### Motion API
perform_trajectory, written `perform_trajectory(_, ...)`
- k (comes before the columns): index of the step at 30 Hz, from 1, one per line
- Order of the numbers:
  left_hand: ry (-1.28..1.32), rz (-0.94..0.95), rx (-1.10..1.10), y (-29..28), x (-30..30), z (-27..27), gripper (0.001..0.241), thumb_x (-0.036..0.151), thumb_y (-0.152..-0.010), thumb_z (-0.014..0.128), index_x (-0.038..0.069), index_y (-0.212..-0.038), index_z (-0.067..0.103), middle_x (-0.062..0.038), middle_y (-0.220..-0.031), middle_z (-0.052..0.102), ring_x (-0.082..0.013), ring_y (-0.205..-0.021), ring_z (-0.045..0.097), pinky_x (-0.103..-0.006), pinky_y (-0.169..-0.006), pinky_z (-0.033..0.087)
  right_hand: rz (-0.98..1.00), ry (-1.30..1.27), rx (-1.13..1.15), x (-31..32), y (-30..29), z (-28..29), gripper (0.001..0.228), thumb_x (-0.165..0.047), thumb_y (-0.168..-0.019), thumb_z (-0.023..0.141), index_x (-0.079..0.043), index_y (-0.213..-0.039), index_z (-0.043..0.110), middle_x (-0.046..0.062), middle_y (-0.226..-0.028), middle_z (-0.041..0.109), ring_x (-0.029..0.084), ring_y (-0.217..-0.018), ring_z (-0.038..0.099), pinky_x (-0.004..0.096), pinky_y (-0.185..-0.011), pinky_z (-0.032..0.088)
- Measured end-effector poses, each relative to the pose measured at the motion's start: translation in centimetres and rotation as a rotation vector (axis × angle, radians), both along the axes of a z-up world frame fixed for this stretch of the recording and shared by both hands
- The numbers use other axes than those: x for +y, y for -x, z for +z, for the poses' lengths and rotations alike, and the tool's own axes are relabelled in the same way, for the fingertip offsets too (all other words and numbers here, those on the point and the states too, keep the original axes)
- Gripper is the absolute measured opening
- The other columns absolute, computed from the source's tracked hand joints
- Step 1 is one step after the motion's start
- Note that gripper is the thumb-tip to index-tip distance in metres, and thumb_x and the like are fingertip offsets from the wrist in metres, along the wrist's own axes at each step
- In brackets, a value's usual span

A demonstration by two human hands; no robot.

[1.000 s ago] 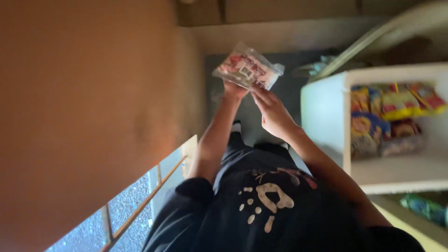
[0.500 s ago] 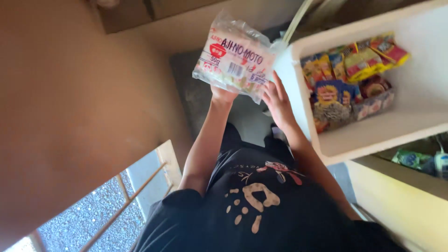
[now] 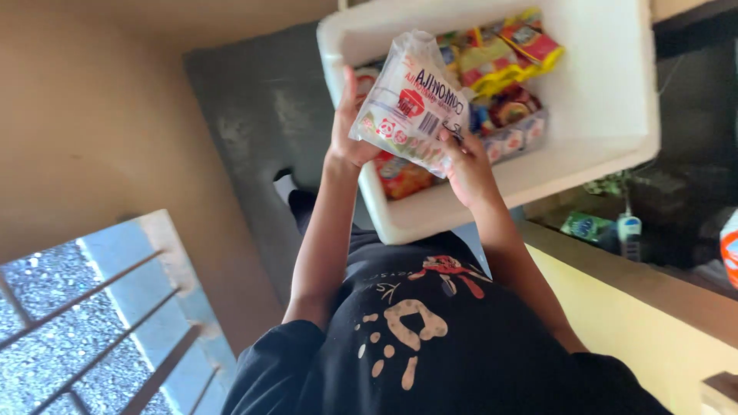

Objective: Transfer snacks and food items from a white cooler bin onto storage shelves.

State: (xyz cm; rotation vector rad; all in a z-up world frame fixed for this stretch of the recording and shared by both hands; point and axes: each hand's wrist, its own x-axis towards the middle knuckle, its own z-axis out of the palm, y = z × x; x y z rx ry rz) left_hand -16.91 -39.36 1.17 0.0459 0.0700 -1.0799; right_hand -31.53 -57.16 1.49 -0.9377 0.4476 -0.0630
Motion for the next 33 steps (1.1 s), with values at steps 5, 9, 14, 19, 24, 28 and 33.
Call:
perform_trajectory(5,-0.594,-0.033,-0.471,3.4,-7.0,-8.2,0.062,0.046,-0.087,0.069,0.005,-0.133,0.061,-0.011,-0.121,0.072,-0.0255,-0.108,0.068,-0.0459,-0.090,0.056,-0.010,0.708,0.066,-10.4,4.6,-1.2,0.027,-0.017,-0.101,0.074,-0.002,-0.123,0.069,0.002,-0.109,0.074,0.012,-0.096,0.067,0.031,-0.086,0.055)
perform_trajectory(9,-0.850,-0.140,-0.955,6.4,-11.9,-12.3,0.049,0.034,-0.090,0.080,0.003,-0.126,0.065,-0.004,-0.110,0.075,-0.0158,-0.096,0.066,-0.0320,-0.083,0.056,0.119,1.135,0.046,-17.0,5.7,-2.4,0.031,-0.014,-0.098,0.075,-0.003,-0.126,0.066,0.012,-0.108,0.075,0.023,-0.097,0.070,0.036,-0.087,0.055)
perform_trajectory(14,-1.110,-0.411,-1.055,10.0,-17.6,-18.9,0.039,0.035,-0.093,0.076,0.002,-0.112,0.072,-0.006,-0.096,0.074,-0.0158,-0.083,0.064,-0.0321,-0.071,0.052,0.374,1.424,0.464,-22.0,6.5,-6.4,0.033,-0.019,-0.097,0.076,-0.006,-0.124,0.065,0.025,-0.105,0.071,0.046,-0.098,0.066,0.053,-0.082,0.052)
perform_trajectory(19,-0.940,-0.282,-0.817,10.6,-21.6,-18.7,0.043,0.034,-0.090,0.075,0.003,-0.119,0.069,-0.004,-0.107,0.074,-0.0162,-0.094,0.066,-0.0363,-0.078,0.053,0.395,1.502,0.644,-26.3,6.9,-9.3,0.040,-0.023,-0.097,0.072,-0.008,-0.133,0.060,0.026,-0.112,0.071,0.048,-0.106,0.064,0.058,-0.091,0.051)
perform_trajectory(24,-0.986,-0.382,-0.552,9.4,-20.1,-19.3,0.056,0.029,-0.098,0.064,0.013,-0.146,0.041,-0.003,-0.147,0.048,-0.0149,-0.132,0.044,-0.0461,-0.104,0.037,-0.061,1.296,0.349,-26.3,6.9,-8.4,0.074,-0.011,-0.095,0.067,0.004,-0.157,0.030,0.029,-0.154,0.044,0.042,-0.120,0.062,0.047,-0.103,0.050)
perform_trajectory(28,-0.823,-0.221,-0.535,8.9,-17.0,-17.0,0.051,0.030,-0.100,0.060,0.016,-0.147,0.048,-0.001,-0.149,0.054,-0.0132,-0.138,0.048,-0.0400,-0.112,0.036,0.020,1.456,0.162,-23.1,6.7,-11.3,0.068,-0.003,-0.097,0.068,0.005,-0.157,0.036,0.030,-0.157,0.045,0.043,-0.144,0.047,0.046,-0.117,0.043)
perform_trajectory(33,-0.559,-0.063,-0.174,7.4,-11.9,-11.3,0.048,0.030,-0.104,0.055,0.012,-0.148,0.052,-0.005,-0.144,0.062,-0.0183,-0.134,0.058,-0.0378,-0.110,0.045,0.169,1.463,-0.160,-10.2,2.2,-3.7,0.065,-0.001,-0.095,0.065,-0.002,-0.156,0.040,0.028,-0.161,0.033,0.044,-0.142,0.046,0.048,-0.119,0.041)
